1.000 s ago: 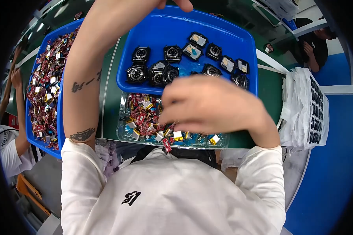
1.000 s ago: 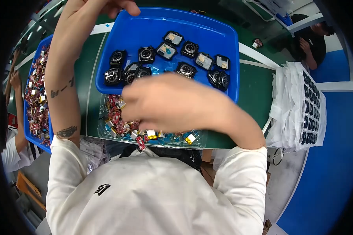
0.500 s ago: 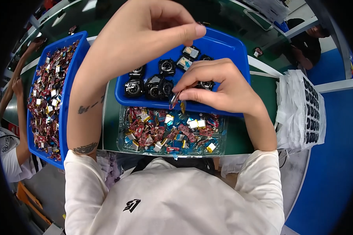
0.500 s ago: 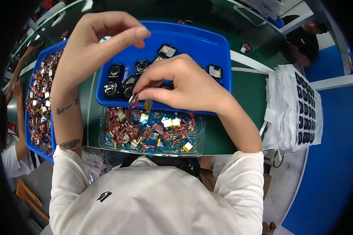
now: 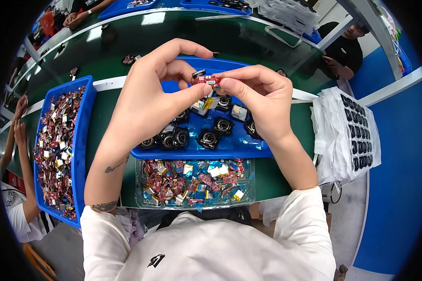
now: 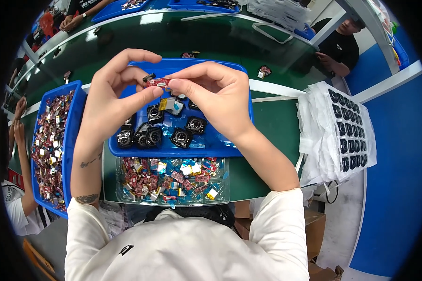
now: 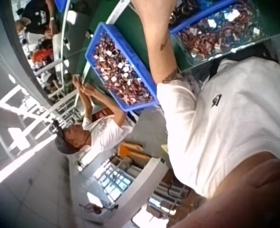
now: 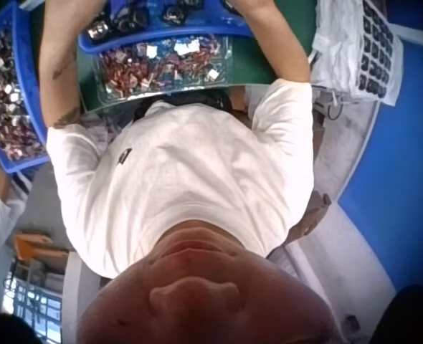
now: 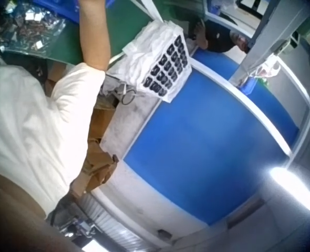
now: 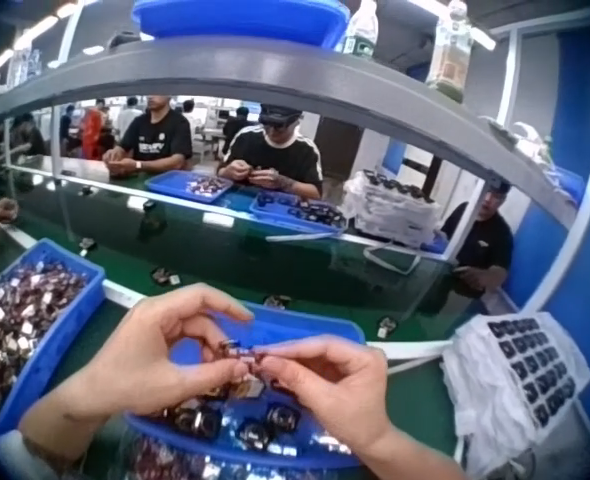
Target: The person is assembling electronic circuit boards, specifically small camera modules, by hand on an industrial assembly line.
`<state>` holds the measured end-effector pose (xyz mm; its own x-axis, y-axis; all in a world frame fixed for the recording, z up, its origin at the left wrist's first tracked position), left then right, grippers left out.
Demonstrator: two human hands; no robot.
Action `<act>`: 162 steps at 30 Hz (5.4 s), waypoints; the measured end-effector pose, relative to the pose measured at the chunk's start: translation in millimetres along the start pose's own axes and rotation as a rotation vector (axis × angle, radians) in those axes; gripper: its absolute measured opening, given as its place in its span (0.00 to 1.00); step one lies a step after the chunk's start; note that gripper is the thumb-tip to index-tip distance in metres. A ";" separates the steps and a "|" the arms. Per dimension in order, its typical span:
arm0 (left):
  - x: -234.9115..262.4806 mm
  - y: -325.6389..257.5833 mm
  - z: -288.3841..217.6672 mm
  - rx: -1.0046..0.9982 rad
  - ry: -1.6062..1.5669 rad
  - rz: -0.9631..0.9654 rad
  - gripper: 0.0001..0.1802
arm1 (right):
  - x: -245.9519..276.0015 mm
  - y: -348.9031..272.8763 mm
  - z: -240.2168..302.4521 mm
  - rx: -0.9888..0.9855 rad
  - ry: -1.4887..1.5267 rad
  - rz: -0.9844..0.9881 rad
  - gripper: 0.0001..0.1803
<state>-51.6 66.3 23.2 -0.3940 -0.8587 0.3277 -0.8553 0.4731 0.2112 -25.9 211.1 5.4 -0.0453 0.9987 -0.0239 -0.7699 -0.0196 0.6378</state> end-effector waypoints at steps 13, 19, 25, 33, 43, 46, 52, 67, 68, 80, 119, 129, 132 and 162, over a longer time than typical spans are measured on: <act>2.7 3.3 23.6 0.187 0.043 -0.104 0.11 | 3.6 -5.8 6.5 0.115 -0.128 -0.079 0.16; -15.7 1.1 23.5 0.175 -0.193 0.025 0.10 | -10.7 -10.6 28.8 0.507 -0.570 0.014 0.20; -9.8 -1.7 13.2 0.035 0.171 -0.092 0.08 | -8.6 -3.7 15.6 0.201 -0.310 0.078 0.23; -15.2 -10.2 -14.4 -0.321 0.436 -0.210 0.06 | -1.7 2.9 13.6 0.189 -0.468 0.121 0.09; -14.3 3.7 18.8 0.034 -0.307 0.052 0.12 | 10.8 4.8 5.5 0.067 -0.155 0.021 0.06; -21.9 1.7 21.0 0.177 -0.315 0.149 0.12 | 9.6 2.8 3.4 0.014 -0.111 0.028 0.07; -10.5 4.4 17.2 0.060 -0.144 0.040 0.06 | 8.2 1.2 -11.0 -0.175 0.158 0.032 0.07; -11.5 4.0 21.3 0.136 -0.307 0.116 0.06 | -13.5 -9.9 -22.0 -0.328 0.442 0.187 0.09; -11.0 4.6 21.5 0.139 -0.309 0.117 0.06 | -18.4 -12.0 -22.2 -0.349 0.462 0.227 0.09; -0.9 2.2 17.8 0.143 -0.286 0.013 0.05 | -7.2 -4.7 -10.4 -0.104 0.178 0.108 0.09; 18.9 4.8 10.0 0.036 -0.187 0.028 0.04 | -41.2 -17.4 -28.0 0.008 -0.439 0.612 0.11; 4.6 3.8 11.1 -0.041 0.186 -0.129 0.05 | -18.5 -13.5 -40.8 -0.202 0.168 0.121 0.04; 3.4 0.5 3.4 -0.101 0.294 -0.202 0.04 | -17.0 -9.8 -33.1 -0.150 0.197 0.084 0.08; -0.6 -4.0 1.0 -0.179 0.398 -0.308 0.06 | -28.0 -15.7 -27.4 -0.247 0.187 0.127 0.11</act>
<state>-48.3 64.7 21.3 0.0545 -0.8382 0.5426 -0.8268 0.2668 0.4952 -30.0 182.2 -25.1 -0.2496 0.9619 -0.1117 -0.8804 -0.1774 0.4398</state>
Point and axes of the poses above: each hand's wrist, its own y-axis towards the middle knuckle, its own x-axis out of the back of the hand, z = x × y, the point moved 9 cm from there along y, towards the middle knuckle, and after that the axes turned 10 degrees about x, right-handed, at the moved point
